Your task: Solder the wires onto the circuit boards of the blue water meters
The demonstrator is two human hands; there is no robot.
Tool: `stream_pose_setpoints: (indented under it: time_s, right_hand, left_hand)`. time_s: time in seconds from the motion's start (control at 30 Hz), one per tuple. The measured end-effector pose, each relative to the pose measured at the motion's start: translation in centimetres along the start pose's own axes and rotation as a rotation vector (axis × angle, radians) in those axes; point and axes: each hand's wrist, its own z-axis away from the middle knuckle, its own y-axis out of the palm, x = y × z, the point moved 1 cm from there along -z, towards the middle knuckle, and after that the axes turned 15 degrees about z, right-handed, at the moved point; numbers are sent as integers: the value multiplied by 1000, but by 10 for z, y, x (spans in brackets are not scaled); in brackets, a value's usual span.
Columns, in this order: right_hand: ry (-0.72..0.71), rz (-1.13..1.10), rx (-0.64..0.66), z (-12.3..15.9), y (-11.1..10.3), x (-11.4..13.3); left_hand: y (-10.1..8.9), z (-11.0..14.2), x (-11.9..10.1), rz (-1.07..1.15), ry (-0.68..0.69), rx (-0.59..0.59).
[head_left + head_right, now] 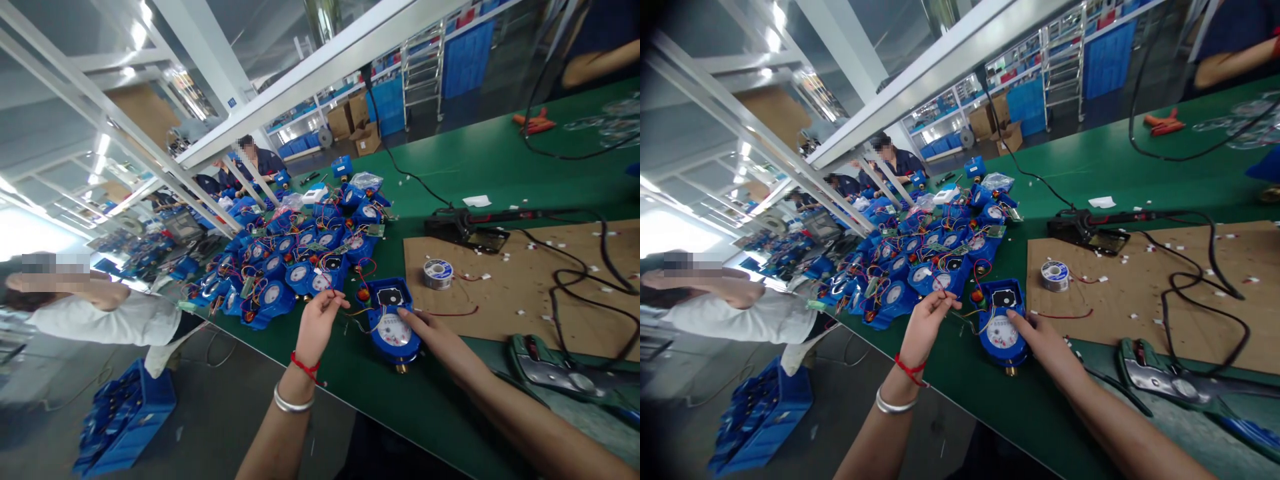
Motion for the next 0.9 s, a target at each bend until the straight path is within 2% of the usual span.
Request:
stream_pose_setpoints:
  time_s: [0.13,0.23,0.33,0.43,0.53,0.6,0.67,0.8,0.83,0.9]
  right_hand:
    - [8,38,-4,-1,-1,-1]
    - [3,37,22,-2,-2,0]
    - [5,90,-12,-4,-2,-2]
    - [-61,194,-134,4,0,-4]
    - [-268,401,-390,29,1,-2]
    - [-361,465,-472,49,3,0]
    - [-331,388,-379,66,4,2]
    - [-172,77,4,77,5,5]
    - [-147,8,50,77,5,6]
    - [-92,-127,58,75,2,8]
  left_hand:
    - [1,3,-8,121,-20,-4]
    - [1,7,-11,262,-116,33]
    - [1,12,-14,421,-221,37]
    - [5,18,-19,625,-283,-6]
    - [17,24,-28,866,-297,-82]
    - [30,27,-34,1005,-274,-120]
    - [47,29,-38,1115,-265,-137]
    - [79,32,-38,1272,-285,-154]
    - [85,34,-37,1287,-279,-161]
    - [93,38,-35,1271,-252,-149]
